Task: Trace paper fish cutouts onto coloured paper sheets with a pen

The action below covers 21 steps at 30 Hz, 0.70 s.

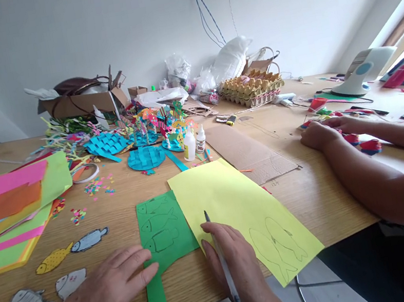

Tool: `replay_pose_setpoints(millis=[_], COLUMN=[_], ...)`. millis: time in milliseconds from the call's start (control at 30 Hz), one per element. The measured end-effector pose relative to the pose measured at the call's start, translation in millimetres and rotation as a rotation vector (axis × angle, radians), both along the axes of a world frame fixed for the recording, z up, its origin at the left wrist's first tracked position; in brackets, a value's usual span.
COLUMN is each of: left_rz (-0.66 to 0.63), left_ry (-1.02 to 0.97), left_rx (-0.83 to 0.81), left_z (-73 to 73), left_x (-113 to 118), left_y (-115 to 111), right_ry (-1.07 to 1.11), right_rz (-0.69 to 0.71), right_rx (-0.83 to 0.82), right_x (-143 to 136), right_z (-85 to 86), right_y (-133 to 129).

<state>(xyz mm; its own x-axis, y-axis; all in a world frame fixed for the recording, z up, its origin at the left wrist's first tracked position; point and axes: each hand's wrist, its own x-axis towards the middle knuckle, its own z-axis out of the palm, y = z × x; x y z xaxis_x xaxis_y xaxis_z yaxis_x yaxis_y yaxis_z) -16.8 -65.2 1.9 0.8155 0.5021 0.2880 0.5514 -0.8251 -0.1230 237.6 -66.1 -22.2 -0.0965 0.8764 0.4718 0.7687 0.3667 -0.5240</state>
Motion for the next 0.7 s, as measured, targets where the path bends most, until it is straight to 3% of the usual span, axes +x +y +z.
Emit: replay_pose_setpoints(millis=[200,400,533,700], left_rz=[-0.129,-0.158,-0.108,0.100], left_ry=[0.016,-0.074,-0.203,-0.361], left_rx=[0.027,0.061,0.036,-0.002], left_z=[-9.0,-10.9,-9.7,5.7], left_x=[12.1,12.8,0.0,-24.4], left_y=[14.9,16.8,16.6,17.0], right_ry=[0.039,0.092,0.079,0.068], right_rz=[-0.046,-0.054,-0.037,-0.019], right_rx=[-0.097,-0.108,-0.115,-0.147], right_x=[-1.9,-2.4,-1.8,-1.6], right_z=[1.2,1.8,2.0,3.0], right_y=[0.6,-0.8,-0.9,-1.6])
